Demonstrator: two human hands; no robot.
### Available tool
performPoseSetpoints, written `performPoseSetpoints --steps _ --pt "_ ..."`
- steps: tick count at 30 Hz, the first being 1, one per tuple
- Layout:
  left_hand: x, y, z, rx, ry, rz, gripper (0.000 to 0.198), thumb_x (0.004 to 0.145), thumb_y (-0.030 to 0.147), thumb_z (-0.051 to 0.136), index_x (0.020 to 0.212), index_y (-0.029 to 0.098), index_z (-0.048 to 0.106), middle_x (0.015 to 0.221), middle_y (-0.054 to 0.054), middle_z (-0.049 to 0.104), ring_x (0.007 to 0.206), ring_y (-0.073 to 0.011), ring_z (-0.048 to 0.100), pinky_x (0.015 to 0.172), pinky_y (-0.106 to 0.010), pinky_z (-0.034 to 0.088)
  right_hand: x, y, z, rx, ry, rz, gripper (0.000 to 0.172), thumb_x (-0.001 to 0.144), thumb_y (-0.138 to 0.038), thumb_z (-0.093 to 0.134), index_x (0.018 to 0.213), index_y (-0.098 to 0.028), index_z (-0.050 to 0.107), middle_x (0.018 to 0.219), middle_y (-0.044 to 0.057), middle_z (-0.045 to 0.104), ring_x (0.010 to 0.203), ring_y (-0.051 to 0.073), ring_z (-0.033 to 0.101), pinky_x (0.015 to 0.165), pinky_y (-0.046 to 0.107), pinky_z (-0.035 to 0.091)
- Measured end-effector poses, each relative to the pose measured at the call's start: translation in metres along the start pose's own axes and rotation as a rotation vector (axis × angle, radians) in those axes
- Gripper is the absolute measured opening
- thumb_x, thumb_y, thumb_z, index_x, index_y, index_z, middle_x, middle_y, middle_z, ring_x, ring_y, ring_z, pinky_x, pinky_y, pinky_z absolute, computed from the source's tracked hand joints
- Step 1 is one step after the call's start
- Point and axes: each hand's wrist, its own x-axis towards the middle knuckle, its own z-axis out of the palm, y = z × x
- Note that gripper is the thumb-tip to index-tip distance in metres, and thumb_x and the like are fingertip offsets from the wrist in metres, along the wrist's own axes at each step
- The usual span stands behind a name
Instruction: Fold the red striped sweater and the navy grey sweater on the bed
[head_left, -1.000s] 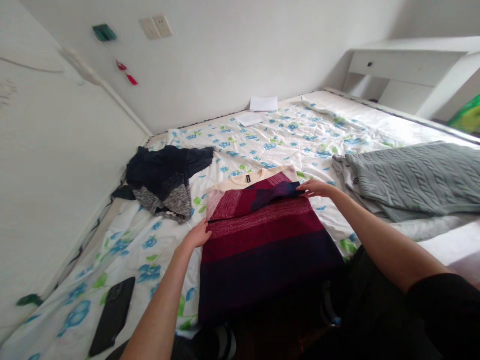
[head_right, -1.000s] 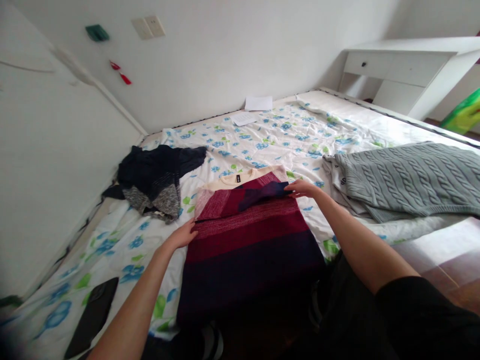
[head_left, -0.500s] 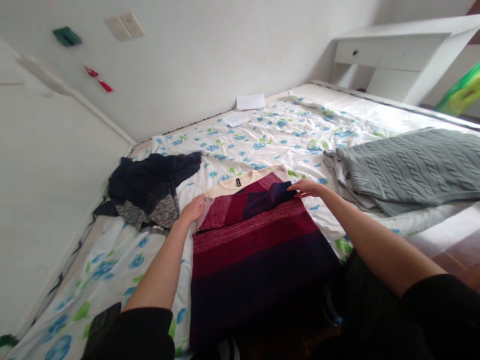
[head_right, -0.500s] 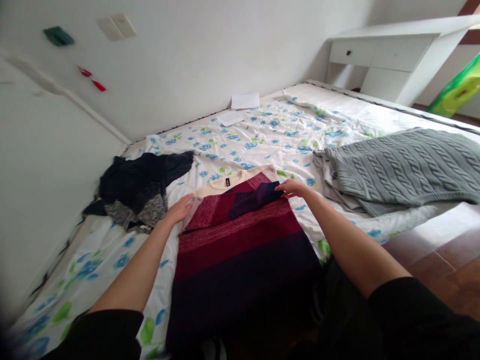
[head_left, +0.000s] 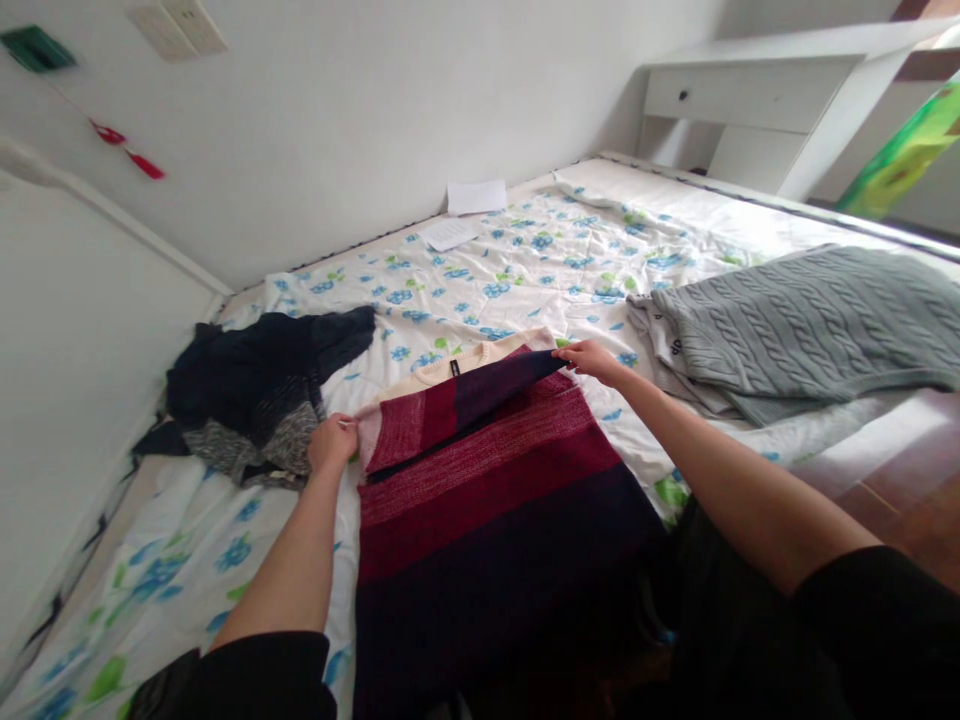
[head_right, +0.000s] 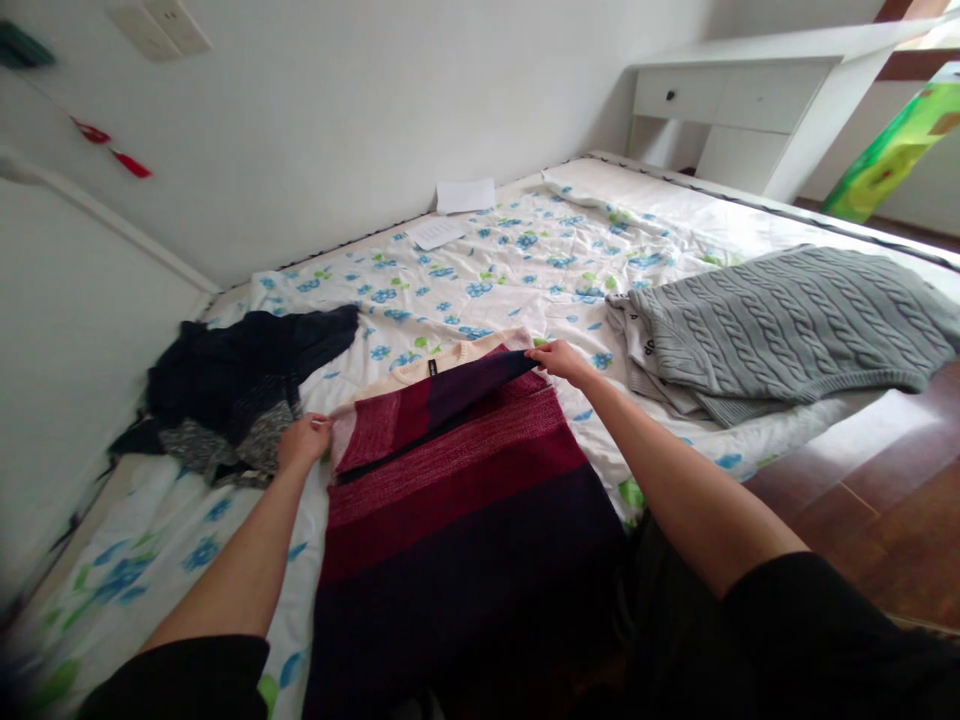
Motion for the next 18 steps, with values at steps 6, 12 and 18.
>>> performPoseSetpoints --steps 6,12,18 --pt "-0.053 0.007 0.001 -0.08 0.144 0.296 0.053 0.101 0.034 0.055 0.148 0.017 0.072 0.149 -0.022 0.071 0.14 -0.0388 0.068 0.125 -0.052 0.052 -0.004 0.012 0.003 -0.326 -0.157 0.087 0.033 0.097 -0.024 0.083 0.129 -0.023 0.092 0.076 0.0 0.079 0.068 0.015 0.069 0.07 0.023 0.059" --pt "-0.105 0.008 0.001 -0.173 -0.006 0.649 0.045 0.101 0.054 0.067 0.135 0.026 0.078 0.139 -0.013 0.077 0.137 -0.0359 0.069 0.129 -0.052 0.051 -0.002 0.014 0.005 -0.351 -0.173 0.037 0.025 0.1 -0.039 0.086 0.116 -0.023 0.094 0.083 0.002 0.085 0.077 0.018 0.078 0.075 0.023 0.062" --pt "-0.135 -0.013 0.006 -0.23 -0.042 0.476 0.03 0.103 0.04 0.056 0.111 0.026 0.081 0.124 -0.013 0.084 0.124 -0.0341 0.077 0.119 -0.048 0.059 -0.009 0.017 -0.005 -0.369 -0.075 0.024 0.028 0.099 -0.044 0.088 0.111 -0.019 0.094 0.09 0.005 0.087 0.086 0.022 0.08 0.084 0.026 0.063"
